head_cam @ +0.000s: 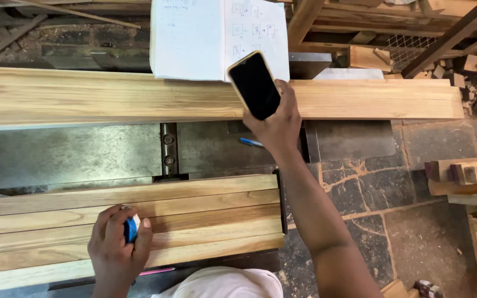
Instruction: The person measures and marks several wooden planks on a table saw using a tape measure and a blue pen. They repeatedly extend the tape measure, align it with the wood, and make marks at specific intervals.
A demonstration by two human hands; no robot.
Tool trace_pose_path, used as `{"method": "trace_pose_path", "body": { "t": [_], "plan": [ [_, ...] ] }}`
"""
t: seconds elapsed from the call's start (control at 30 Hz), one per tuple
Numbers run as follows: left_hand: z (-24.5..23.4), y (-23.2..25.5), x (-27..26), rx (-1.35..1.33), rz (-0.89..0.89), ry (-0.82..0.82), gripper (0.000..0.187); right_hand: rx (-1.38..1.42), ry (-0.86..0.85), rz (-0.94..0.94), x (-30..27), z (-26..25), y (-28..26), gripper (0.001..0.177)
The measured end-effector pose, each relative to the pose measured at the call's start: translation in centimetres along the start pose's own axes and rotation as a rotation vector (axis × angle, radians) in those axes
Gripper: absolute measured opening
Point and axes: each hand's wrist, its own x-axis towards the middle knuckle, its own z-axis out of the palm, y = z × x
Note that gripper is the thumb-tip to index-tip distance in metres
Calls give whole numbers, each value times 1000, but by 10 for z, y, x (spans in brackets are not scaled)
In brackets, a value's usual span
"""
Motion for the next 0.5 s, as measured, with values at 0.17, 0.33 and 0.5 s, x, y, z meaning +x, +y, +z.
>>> {"method": "trace_pose_path", "body": {
  "t": [0.17,0.33,0.5],
  "plan": [
    [-2,-1,0,27,14,-13,25,-102,76,36,4,8,12,87],
    [-1,-1,0,12,7,-9,25,-119,68,75,11,14,21,86],
    [0,-1,2,28,4,-12,25,-135,64,17,21,20,28,89]
  ]
}}
